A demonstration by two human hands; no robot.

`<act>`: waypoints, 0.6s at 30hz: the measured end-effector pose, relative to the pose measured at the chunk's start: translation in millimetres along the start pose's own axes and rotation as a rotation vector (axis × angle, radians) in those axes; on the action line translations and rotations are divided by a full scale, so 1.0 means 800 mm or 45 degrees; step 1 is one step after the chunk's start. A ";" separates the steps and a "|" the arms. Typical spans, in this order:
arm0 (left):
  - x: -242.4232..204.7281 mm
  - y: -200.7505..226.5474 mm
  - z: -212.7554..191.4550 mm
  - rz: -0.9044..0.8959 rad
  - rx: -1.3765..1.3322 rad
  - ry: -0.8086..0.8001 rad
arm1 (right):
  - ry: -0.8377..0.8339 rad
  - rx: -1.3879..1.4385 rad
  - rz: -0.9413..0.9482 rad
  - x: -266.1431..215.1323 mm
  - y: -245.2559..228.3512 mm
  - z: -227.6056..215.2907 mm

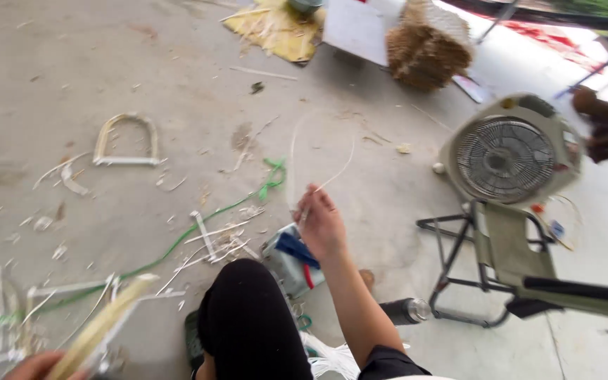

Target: The person is weaving or wrapping thin bamboo strips around a semi-circular wooden frame to secure the structure.

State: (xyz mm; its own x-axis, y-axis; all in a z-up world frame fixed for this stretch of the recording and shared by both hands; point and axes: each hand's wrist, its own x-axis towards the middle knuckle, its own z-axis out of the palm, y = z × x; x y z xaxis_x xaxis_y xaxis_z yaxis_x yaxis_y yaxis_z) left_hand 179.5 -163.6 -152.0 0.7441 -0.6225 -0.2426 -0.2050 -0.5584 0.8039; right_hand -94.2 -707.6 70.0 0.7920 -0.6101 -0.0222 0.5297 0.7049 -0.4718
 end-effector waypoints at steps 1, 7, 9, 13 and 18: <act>-0.020 0.090 -0.004 -0.022 0.050 0.040 | 0.012 -0.159 0.016 0.000 0.031 0.007; -0.133 0.323 -0.043 -0.228 -0.109 0.095 | -0.163 -0.381 0.457 -0.026 0.257 0.066; -0.148 0.323 -0.040 -0.245 -0.185 0.108 | -0.198 -0.383 0.573 -0.042 0.305 0.068; -0.170 0.301 -0.044 -0.365 -0.499 0.016 | -0.177 -0.712 0.854 -0.084 0.366 0.062; -0.164 0.291 -0.036 -0.349 -0.498 -0.042 | -0.173 -1.019 0.962 -0.096 0.358 0.065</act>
State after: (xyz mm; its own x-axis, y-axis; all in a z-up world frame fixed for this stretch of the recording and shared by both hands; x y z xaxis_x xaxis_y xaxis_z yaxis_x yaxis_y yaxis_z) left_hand 52.4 -196.3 82.6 0.7154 -0.5015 -0.4865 0.2557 -0.4601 0.8503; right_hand 12.5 -440.1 -17.8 0.8810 -0.0424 -0.4712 -0.4142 0.4119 -0.8116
